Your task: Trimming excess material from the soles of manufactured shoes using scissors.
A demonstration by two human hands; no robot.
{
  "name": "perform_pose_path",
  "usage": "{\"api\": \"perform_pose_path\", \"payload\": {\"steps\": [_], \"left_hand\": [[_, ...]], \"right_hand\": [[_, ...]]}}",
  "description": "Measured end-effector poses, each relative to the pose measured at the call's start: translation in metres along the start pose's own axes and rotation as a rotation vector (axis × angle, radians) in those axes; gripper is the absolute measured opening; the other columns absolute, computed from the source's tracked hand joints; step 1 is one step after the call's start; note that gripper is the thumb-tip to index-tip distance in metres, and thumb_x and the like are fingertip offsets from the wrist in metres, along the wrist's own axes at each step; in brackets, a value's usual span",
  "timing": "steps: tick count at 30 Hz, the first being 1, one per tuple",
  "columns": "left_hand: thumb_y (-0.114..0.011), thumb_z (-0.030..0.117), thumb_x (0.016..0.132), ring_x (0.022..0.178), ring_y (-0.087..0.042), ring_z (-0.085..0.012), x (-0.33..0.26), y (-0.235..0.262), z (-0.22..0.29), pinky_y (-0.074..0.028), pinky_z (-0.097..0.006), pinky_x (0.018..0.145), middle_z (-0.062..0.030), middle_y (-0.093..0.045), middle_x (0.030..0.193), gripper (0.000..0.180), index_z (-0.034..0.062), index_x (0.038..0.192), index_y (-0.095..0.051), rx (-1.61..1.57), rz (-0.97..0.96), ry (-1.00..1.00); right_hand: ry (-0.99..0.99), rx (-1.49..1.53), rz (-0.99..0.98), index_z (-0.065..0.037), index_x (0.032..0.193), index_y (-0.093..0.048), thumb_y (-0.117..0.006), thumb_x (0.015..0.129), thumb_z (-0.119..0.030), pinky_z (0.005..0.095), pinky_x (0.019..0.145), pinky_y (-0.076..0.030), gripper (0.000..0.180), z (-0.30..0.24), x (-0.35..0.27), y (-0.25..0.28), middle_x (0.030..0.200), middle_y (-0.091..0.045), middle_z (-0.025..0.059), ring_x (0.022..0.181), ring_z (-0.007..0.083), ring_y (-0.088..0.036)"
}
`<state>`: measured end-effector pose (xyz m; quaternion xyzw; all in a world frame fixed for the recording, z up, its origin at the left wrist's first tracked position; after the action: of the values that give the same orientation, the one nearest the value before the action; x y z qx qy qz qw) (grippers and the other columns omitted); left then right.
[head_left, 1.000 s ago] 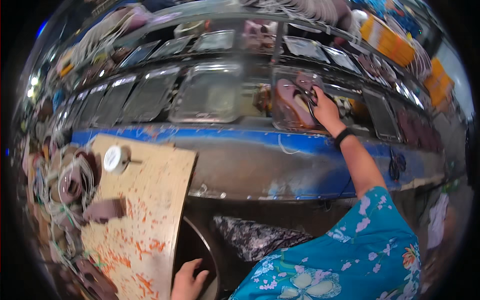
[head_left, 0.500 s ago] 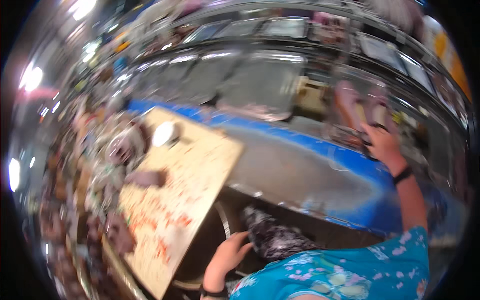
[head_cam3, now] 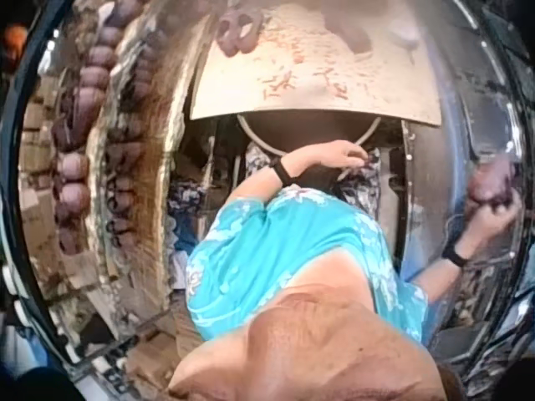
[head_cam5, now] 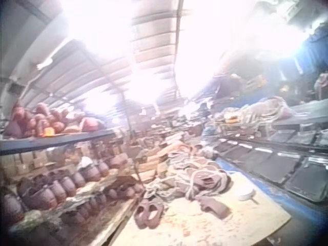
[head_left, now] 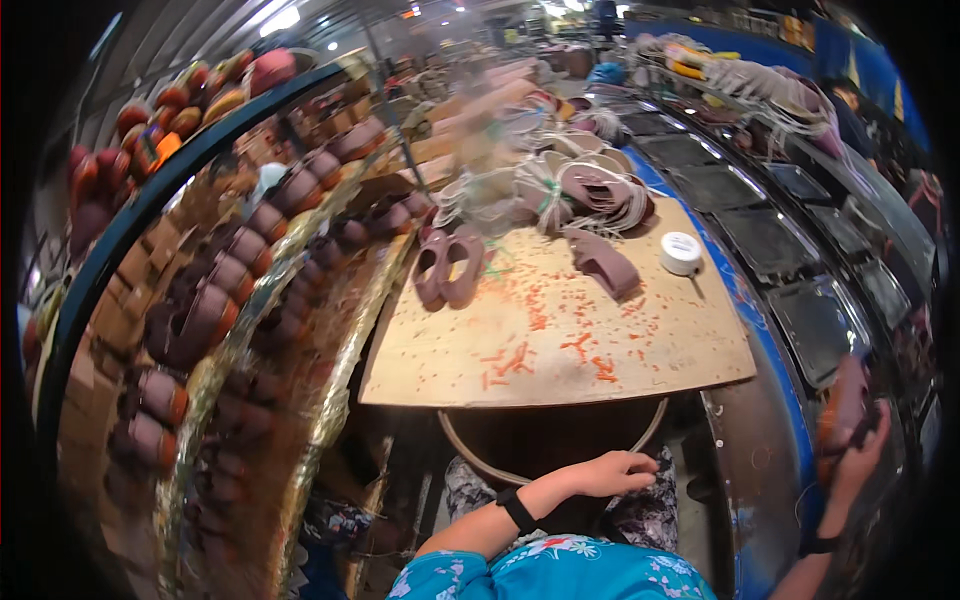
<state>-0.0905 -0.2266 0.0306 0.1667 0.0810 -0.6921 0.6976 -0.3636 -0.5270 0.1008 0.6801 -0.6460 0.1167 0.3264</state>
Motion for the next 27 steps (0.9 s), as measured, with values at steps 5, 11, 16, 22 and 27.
{"api": "perform_pose_path", "payload": {"steps": [5,11,16,22,27], "left_hand": [[-0.043,0.047,0.09,0.099,-0.053,-0.0148,-0.029,0.022,-0.04,-0.045,-0.029,0.084,-0.0086,-0.046,0.124,0.059,0.0091,0.133,-0.03,-1.005,0.51,-0.056],[-0.026,0.053,0.091,0.105,-0.054,-0.0273,-0.127,0.058,-0.09,-0.043,-0.04,0.093,-0.0148,-0.049,0.119,0.061,0.0053,0.128,-0.035,-1.297,0.7,-0.418],[-0.033,0.049,0.092,0.102,-0.055,-0.0251,-0.173,0.067,-0.146,-0.047,-0.037,0.085,-0.0126,-0.053,0.115,0.056,0.0028,0.124,-0.039,-1.085,1.207,-0.386],[-0.035,0.028,0.096,0.114,-0.043,-0.0235,-0.134,0.059,-0.077,-0.032,-0.034,0.098,-0.0129,-0.045,0.123,0.045,-0.0031,0.127,-0.034,-0.367,0.886,-0.268],[-0.047,0.026,0.092,0.096,-0.048,-0.0098,-0.107,0.065,-0.112,-0.04,-0.025,0.084,-0.0041,-0.05,0.111,0.046,-0.0021,0.126,-0.037,-0.318,1.04,-0.072]], "right_hand": [[0.748,0.244,-0.447,-0.006,0.116,-0.051,-0.066,0.069,-0.003,0.0315,0.062,-0.05,0.049,-0.152,-0.128,-0.155,0.081,-0.061,0.0137,0.066,0.0231,-0.061],[0.822,0.348,-1.25,-0.008,0.121,-0.044,-0.068,0.061,-0.01,0.0385,0.06,-0.049,0.065,-0.214,-0.255,-0.25,0.08,-0.06,0.0124,0.069,0.0308,-0.06],[0.164,0.534,-1.369,-0.009,0.126,-0.038,-0.063,0.069,-0.009,0.0347,0.08,-0.048,0.062,-0.219,-0.28,-0.276,0.11,-0.056,0.0195,0.097,0.0343,-0.057],[-0.356,0.555,-1.115,-0.004,0.131,-0.029,-0.056,0.069,0.004,0.028,0.069,-0.048,0.068,-0.198,-0.245,-0.287,0.095,-0.062,0.0135,0.081,0.0186,-0.062],[-0.368,0.347,-1.044,-0.004,0.123,-0.038,-0.057,0.066,0.006,0.0258,0.056,-0.044,0.061,-0.151,-0.214,-0.278,0.07,-0.055,0.0072,0.061,0.0125,-0.054]]}}
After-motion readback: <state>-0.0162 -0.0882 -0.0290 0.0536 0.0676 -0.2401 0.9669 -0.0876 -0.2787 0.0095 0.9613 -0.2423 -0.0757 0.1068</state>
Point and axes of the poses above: each hand's wrist, its own x-axis towards the middle knuckle, its own y-axis out of the back of the hand, z = x × y, the point moved 2 cm from there along x, towards the middle knuckle
